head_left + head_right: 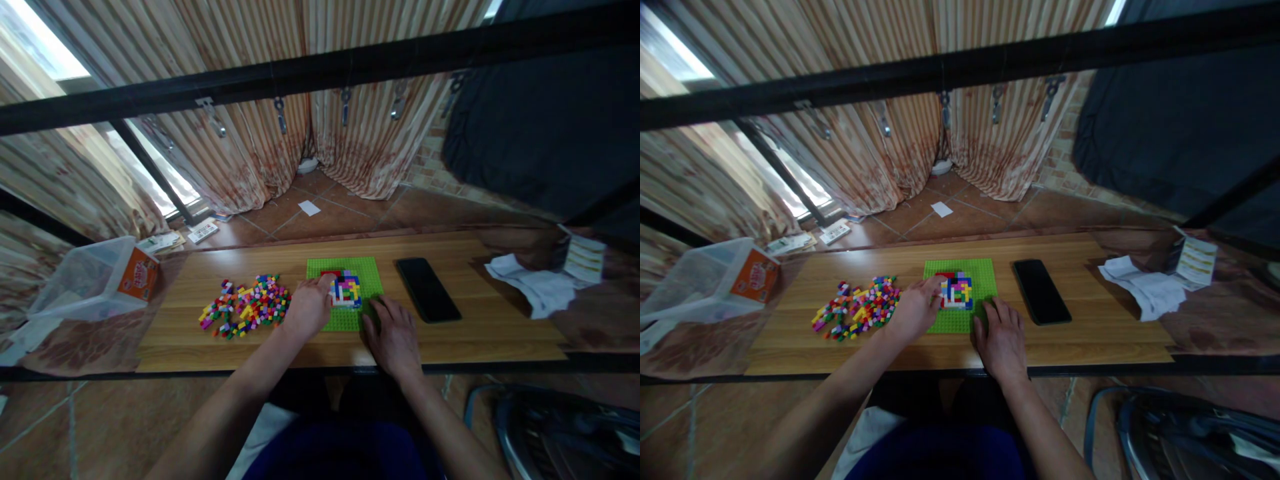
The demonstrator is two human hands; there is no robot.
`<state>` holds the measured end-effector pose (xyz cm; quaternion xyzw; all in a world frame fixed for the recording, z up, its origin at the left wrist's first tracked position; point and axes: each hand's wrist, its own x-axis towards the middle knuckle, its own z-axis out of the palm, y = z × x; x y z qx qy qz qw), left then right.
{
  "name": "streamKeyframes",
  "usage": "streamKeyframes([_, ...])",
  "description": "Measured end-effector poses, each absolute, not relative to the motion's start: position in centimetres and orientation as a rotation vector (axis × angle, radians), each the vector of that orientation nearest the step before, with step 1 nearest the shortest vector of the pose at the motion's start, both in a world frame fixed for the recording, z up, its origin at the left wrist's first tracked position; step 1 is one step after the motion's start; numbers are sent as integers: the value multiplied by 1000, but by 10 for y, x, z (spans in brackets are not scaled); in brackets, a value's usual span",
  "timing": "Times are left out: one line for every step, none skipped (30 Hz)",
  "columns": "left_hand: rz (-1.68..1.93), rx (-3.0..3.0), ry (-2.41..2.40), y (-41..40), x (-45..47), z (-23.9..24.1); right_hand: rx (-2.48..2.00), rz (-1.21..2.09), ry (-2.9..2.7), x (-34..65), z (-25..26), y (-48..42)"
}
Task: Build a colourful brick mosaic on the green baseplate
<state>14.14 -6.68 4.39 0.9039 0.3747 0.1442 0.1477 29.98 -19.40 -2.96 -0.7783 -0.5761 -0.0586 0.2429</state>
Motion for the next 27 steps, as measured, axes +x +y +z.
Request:
streamKeyframes([409,2612,1069,-67,142,44,-2129,-162,-1574,300,-30,-194])
streamKeyframes([406,2623,1060,-67,143,44,-2130,-165,-1574,300,-30,-194])
streamKeyframes([405,2631,1054,-67,143,44,-2131,-166,-1574,300,-30,-194])
streamKeyframes([406,2638,1051,-67,144,45,-2131,-167,-1574,300,-30,-194])
streamKeyframes([406,2642,1051,-68,145,45,-2130,-167,-1574,300,-30,-194])
streamKeyframes([400,2645,1052,-68,145,46,-2129,-169,-1574,300,-30,-194])
streamKeyframes([388,2647,1059,-68,146,48,-2127,-172,-1572,300,-30,-194])
streamKeyframes([367,2649,1067,-69,147,49,-2124,-175,-1570,300,-30,-194])
streamKeyframes([337,2653,1077,-69,148,51,-2121,-176,-1569,300,-30,-194])
streamKeyframes([302,2659,1087,-69,149,54,-2116,-177,-1569,300,-30,-194])
streamKeyframes([264,2667,1097,-68,151,56,-2111,-175,-1570,300,-30,-194])
streamKeyframes([229,2678,1104,-68,153,59,-2107,-174,-1571,300,-30,-194])
streamKeyframes([197,2692,1106,-67,154,61,-2103,-173,-1572,300,-31,-194])
streamKeyframes([167,2709,1107,-66,156,64,-2100,-173,-1572,300,-31,-194])
streamKeyframes([139,2725,1112,-65,158,66,-2098,-174,-1570,300,-31,-194])
streamKeyframes([113,2741,1119,-65,159,68,-2097,-176,-1567,300,-31,-194])
streamKeyframes([84,2757,1122,-64,161,70,-2096,-175,-1566,300,-31,-194])
streamKeyframes([56,2769,1122,-63,162,71,-2096,-171,-1564,300,-31,-194])
streamKeyframes([29,2776,1118,-62,162,72,-2096,-166,-1563,300,-31,-194])
streamKeyframes([7,2776,1113,-62,162,72,-2096,-159,-1563,300,-31,-194])
streamKeyframes([-7,2770,1109,-62,162,72,-2095,-152,-1565,300,-31,-194])
streamKeyframes([-9,2758,1113,-62,161,72,-2095,-146,-1566,300,-30,-194])
streamKeyframes([1,2744,1127,-63,160,71,-2095,-142,-1566,300,-30,-194])
streamKeyframes([17,2730,1145,-63,158,69,-2096,-141,-1564,300,-30,-194])
streamKeyframes([35,2717,1165,-64,157,68,-2096,-143,-1562,300,-30,-194])
streamKeyframes([54,2706,1184,-65,156,66,-2096,-146,-1560,300,-30,-194])
streamKeyframes([69,2697,1202,-66,156,65,-2094,-150,-1558,299,-30,-194])
